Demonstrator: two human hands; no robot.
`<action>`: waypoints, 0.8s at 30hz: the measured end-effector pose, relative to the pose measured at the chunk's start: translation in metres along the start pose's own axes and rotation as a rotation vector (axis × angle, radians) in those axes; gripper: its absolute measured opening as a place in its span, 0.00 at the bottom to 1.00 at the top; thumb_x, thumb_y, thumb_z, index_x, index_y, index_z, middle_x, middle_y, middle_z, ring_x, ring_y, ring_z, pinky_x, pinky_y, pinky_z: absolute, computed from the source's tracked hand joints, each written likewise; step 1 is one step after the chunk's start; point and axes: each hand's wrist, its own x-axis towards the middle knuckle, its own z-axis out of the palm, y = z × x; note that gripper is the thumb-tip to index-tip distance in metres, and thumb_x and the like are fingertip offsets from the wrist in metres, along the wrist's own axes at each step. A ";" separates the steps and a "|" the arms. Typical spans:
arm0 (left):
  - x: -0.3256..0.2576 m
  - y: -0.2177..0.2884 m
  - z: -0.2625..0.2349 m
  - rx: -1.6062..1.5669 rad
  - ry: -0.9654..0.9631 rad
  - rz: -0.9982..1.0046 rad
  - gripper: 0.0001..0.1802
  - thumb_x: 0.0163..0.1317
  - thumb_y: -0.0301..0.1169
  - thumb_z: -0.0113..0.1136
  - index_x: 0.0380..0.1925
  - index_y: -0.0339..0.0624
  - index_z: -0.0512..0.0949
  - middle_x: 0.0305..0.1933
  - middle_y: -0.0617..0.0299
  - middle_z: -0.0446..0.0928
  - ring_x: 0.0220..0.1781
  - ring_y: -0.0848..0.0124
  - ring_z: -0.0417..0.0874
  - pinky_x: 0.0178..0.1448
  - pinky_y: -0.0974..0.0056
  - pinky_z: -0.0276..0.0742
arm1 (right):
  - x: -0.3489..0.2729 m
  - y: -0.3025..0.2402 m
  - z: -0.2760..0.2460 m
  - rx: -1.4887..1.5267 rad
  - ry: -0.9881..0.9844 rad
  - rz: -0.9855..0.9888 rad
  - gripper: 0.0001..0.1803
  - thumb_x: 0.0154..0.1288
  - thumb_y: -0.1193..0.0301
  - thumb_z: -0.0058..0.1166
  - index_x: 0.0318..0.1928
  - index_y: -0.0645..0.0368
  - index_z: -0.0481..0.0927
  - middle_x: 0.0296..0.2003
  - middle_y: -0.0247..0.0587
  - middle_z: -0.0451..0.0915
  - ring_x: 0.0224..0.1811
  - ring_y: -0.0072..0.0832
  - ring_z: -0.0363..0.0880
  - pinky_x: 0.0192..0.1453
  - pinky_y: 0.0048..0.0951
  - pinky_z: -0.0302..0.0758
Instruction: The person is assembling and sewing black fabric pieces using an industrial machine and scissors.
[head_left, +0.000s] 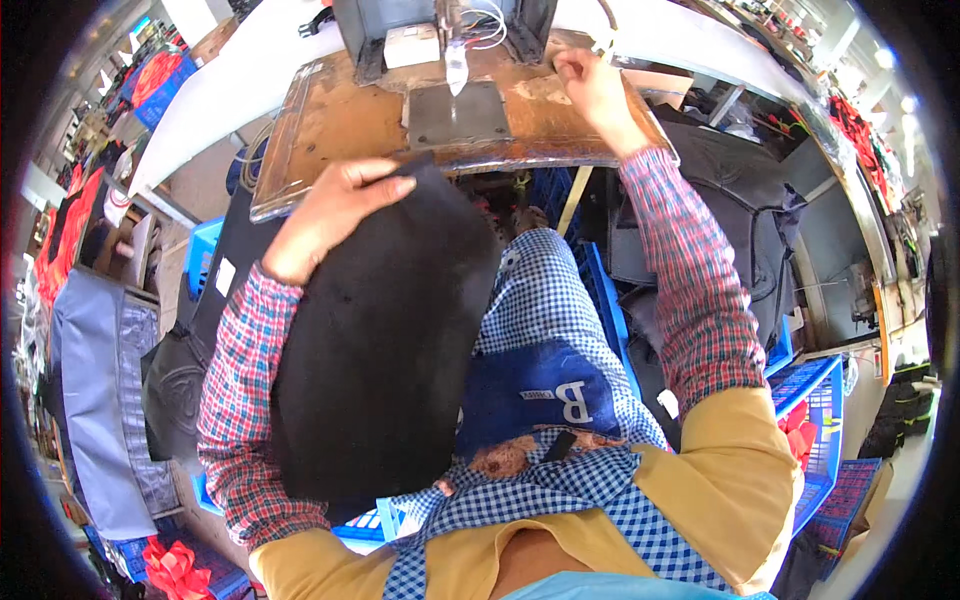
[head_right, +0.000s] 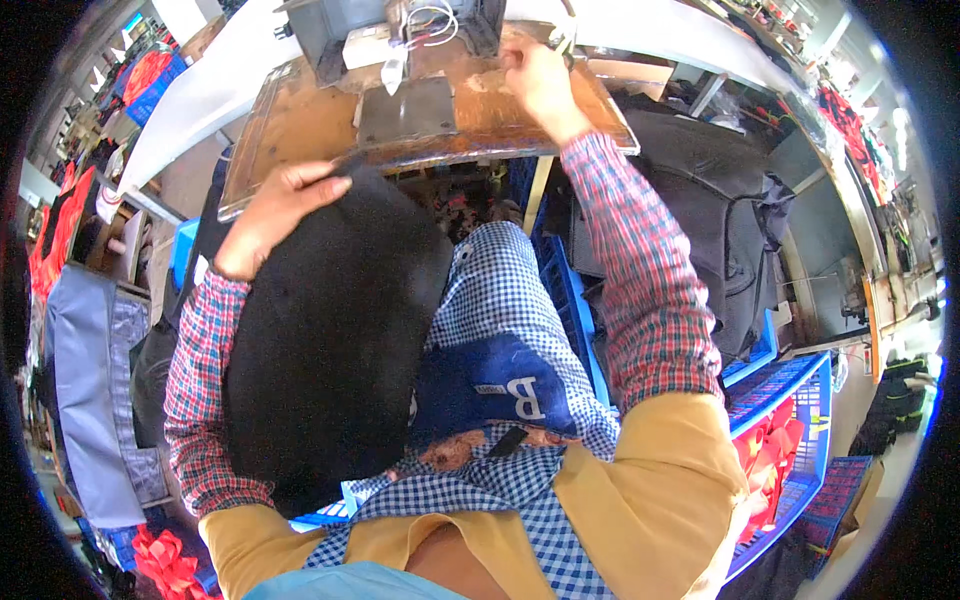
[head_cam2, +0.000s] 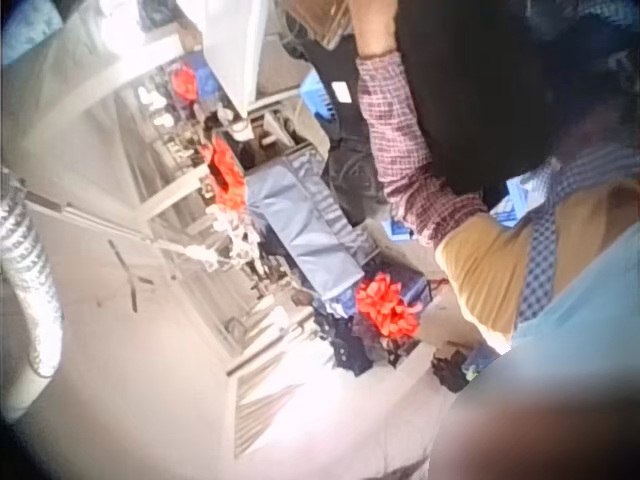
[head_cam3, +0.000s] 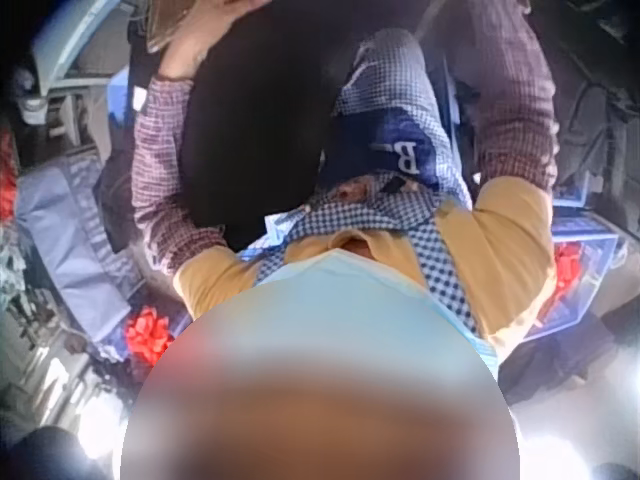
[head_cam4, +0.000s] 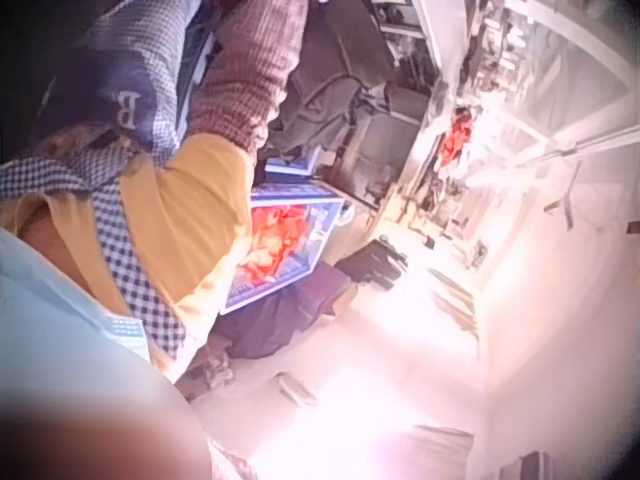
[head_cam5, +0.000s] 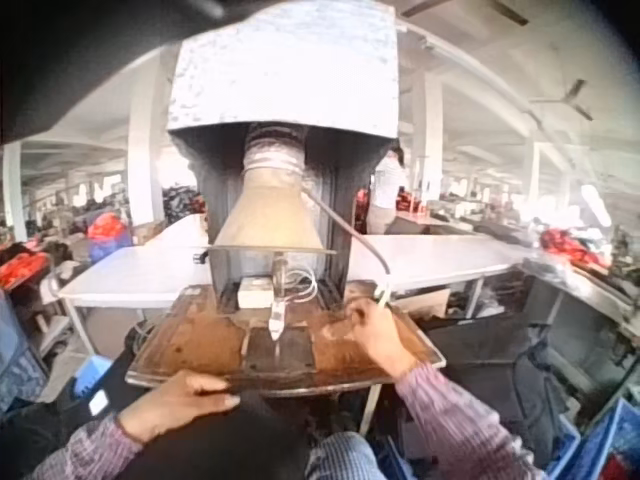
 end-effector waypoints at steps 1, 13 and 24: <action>0.001 -0.002 0.006 0.034 -0.020 0.058 0.15 0.63 0.36 0.62 0.39 0.32 0.81 0.32 0.69 0.80 0.35 0.83 0.75 0.42 0.73 0.72 | 0.020 0.019 0.006 -0.146 -0.054 -0.034 0.15 0.63 0.61 0.53 0.41 0.60 0.83 0.36 0.51 0.83 0.40 0.40 0.83 0.45 0.36 0.78; 0.011 0.002 0.036 -0.148 -0.033 -0.027 0.16 0.66 0.36 0.58 0.44 0.31 0.79 0.37 0.72 0.78 0.39 0.84 0.73 0.46 0.76 0.70 | 0.078 0.059 0.006 -0.750 -0.484 0.027 0.28 0.48 0.67 0.59 0.49 0.71 0.77 0.39 0.59 0.81 0.45 0.45 0.82 0.47 0.37 0.79; 0.046 0.007 0.086 -0.695 0.037 -0.071 0.16 0.69 0.33 0.53 0.53 0.37 0.76 0.43 0.69 0.79 0.42 0.82 0.78 0.48 0.74 0.73 | 0.097 0.093 -0.086 0.119 -0.895 -0.011 0.31 0.54 0.55 0.60 0.55 0.59 0.72 0.38 0.41 0.80 0.39 0.30 0.78 0.42 0.29 0.72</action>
